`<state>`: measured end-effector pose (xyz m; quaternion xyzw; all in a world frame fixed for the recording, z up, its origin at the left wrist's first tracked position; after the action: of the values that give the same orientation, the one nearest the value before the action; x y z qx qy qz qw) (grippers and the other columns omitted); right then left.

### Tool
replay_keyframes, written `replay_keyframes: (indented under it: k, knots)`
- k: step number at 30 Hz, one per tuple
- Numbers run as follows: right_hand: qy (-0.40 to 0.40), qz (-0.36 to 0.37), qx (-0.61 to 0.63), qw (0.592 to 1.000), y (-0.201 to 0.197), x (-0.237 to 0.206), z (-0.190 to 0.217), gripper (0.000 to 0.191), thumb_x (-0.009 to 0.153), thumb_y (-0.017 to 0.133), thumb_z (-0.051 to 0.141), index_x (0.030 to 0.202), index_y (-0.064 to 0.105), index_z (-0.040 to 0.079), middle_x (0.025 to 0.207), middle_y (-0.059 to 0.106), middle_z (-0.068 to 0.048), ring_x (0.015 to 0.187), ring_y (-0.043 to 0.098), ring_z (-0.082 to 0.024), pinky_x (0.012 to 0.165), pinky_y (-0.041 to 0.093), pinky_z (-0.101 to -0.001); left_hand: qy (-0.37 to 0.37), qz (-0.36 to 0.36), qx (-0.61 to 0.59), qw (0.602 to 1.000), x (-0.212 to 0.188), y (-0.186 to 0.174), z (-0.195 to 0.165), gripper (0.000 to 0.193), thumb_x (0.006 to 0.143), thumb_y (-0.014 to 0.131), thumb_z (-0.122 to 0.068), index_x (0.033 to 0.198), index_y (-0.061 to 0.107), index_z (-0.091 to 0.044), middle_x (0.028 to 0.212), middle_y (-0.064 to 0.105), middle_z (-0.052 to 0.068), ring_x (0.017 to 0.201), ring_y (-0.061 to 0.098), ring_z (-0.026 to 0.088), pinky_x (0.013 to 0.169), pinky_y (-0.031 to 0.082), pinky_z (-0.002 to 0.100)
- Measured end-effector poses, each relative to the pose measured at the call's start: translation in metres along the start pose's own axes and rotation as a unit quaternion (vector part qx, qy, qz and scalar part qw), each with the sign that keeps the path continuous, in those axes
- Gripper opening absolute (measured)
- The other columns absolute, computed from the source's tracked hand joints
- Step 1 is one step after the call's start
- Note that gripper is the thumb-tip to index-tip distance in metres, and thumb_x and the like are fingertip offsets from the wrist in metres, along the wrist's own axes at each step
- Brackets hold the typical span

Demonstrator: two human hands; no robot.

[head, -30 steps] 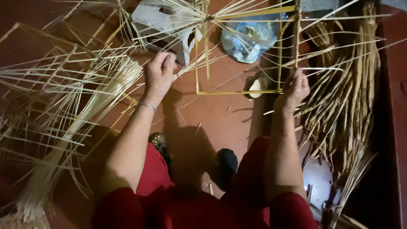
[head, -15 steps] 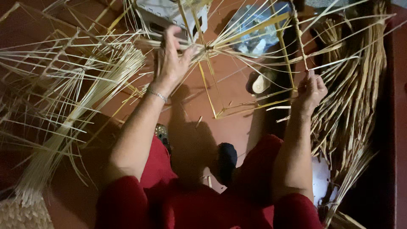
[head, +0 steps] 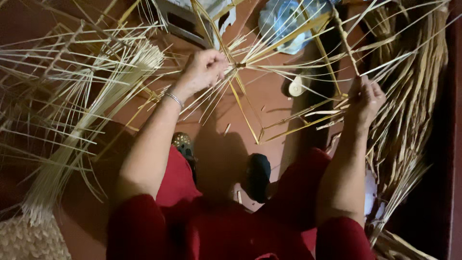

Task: The person sits on the floor and weaves thin palm-leaf strips radially onto a rectangular bamboo frame, folding and threading the strips around the frame bars by hand to build a woven panel. Bundles of dried palm strips and a pair of scissors lie on the floor beside them.

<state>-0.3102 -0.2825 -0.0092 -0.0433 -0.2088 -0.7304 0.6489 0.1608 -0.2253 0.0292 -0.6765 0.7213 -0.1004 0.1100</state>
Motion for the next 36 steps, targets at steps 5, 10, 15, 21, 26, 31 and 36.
replay_keyframes:
  k: [5, 10, 15, 21, 26, 31, 36]
  knots:
    - [-0.005, 0.049, 0.011, 0.999, -0.014, -0.004, 0.000, 0.038, 0.108, 0.070, 0.029, 0.080, 0.058, 0.006, 0.075, 0.058, -0.007, 0.061, 0.047, -0.014, 0.058, 0.037, -0.0286, 0.083, 0.033, -0.206, 0.975, -0.013, -0.006, -0.034, 0.010, 0.107, 0.059, -0.010, 0.115, 0.064, -0.005, 0.093, 0.070, 0.006, 0.069, 0.065, 0.006, 0.062, 0.060, 0.024]
    - [0.007, 0.065, 0.027, 0.998, -0.030, 0.001, -0.008, 0.038, 0.111, 0.073, 0.030, 0.086, 0.060, 0.004, 0.071, 0.056, -0.008, 0.060, 0.049, -0.016, 0.055, 0.037, -0.0290, 0.124, 0.028, -0.284, 0.950, -0.019, -0.005, -0.047, 0.010, 0.111, 0.062, -0.012, 0.114, 0.061, -0.002, 0.095, 0.068, 0.007, 0.072, 0.069, 0.012, 0.061, 0.057, 0.026]
    - [0.037, 0.073, 0.030, 0.996, -0.043, 0.003, -0.014, 0.041, 0.111, 0.074, 0.027, 0.081, 0.058, 0.003, 0.070, 0.053, -0.006, 0.057, 0.046, -0.014, 0.050, 0.033, -0.0262, 0.182, -0.032, -0.234, 0.954, -0.013, -0.003, -0.046, 0.018, 0.114, 0.060, -0.019, 0.115, 0.061, -0.001, 0.092, 0.067, 0.007, 0.070, 0.070, 0.012, 0.062, 0.059, 0.027]
    - [0.039, 0.069, 0.033, 0.996, -0.047, 0.003, -0.018, 0.041, 0.113, 0.073, 0.019, 0.080, 0.055, 0.003, 0.074, 0.054, -0.007, 0.062, 0.048, -0.015, 0.057, 0.036, -0.0278, 0.239, -0.055, -0.172, 0.954, -0.010, -0.003, -0.040, 0.023, 0.117, 0.059, -0.022, 0.116, 0.063, 0.001, 0.096, 0.068, 0.007, 0.077, 0.073, 0.013, 0.067, 0.061, 0.027]
    - [0.019, 0.092, 0.016, 0.996, -0.047, 0.005, -0.018, 0.038, 0.113, 0.075, 0.020, 0.082, 0.059, 0.004, 0.068, 0.054, -0.006, 0.055, 0.048, -0.014, 0.048, 0.037, -0.0278, 0.254, -0.036, -0.160, 0.953, -0.009, 0.001, -0.042, 0.025, 0.119, 0.059, -0.023, 0.117, 0.064, 0.001, 0.096, 0.068, 0.008, 0.081, 0.075, 0.014, 0.070, 0.063, 0.027]
    - [0.032, 0.100, 0.059, 0.993, -0.049, 0.006, -0.022, 0.034, 0.114, 0.075, 0.018, 0.087, 0.062, 0.001, 0.073, 0.057, -0.008, 0.059, 0.049, -0.015, 0.052, 0.038, -0.0280, 0.260, -0.039, -0.116, 0.958, -0.005, 0.010, -0.042, 0.023, 0.119, 0.054, -0.025, 0.119, 0.060, -0.003, 0.093, 0.067, 0.006, 0.076, 0.077, 0.012, 0.064, 0.064, 0.024]
    - [0.037, 0.083, 0.053, 0.994, -0.050, 0.004, -0.022, 0.036, 0.114, 0.075, 0.018, 0.084, 0.061, 0.003, 0.071, 0.057, -0.008, 0.058, 0.050, -0.015, 0.051, 0.038, -0.0281, 0.247, -0.032, -0.087, 0.965, -0.001, 0.012, -0.039, 0.025, 0.118, 0.053, -0.026, 0.117, 0.060, -0.002, 0.092, 0.066, 0.006, 0.070, 0.072, 0.011, 0.060, 0.060, 0.023]
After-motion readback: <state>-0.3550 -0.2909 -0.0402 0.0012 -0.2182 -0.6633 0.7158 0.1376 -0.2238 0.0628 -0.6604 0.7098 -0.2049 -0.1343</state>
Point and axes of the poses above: each hand's wrist, its own x-axis towards the middle knuckle, its own y-axis out of the palm, z = x × y, the point moved 5 cm from there along x, towards the middle knuckle
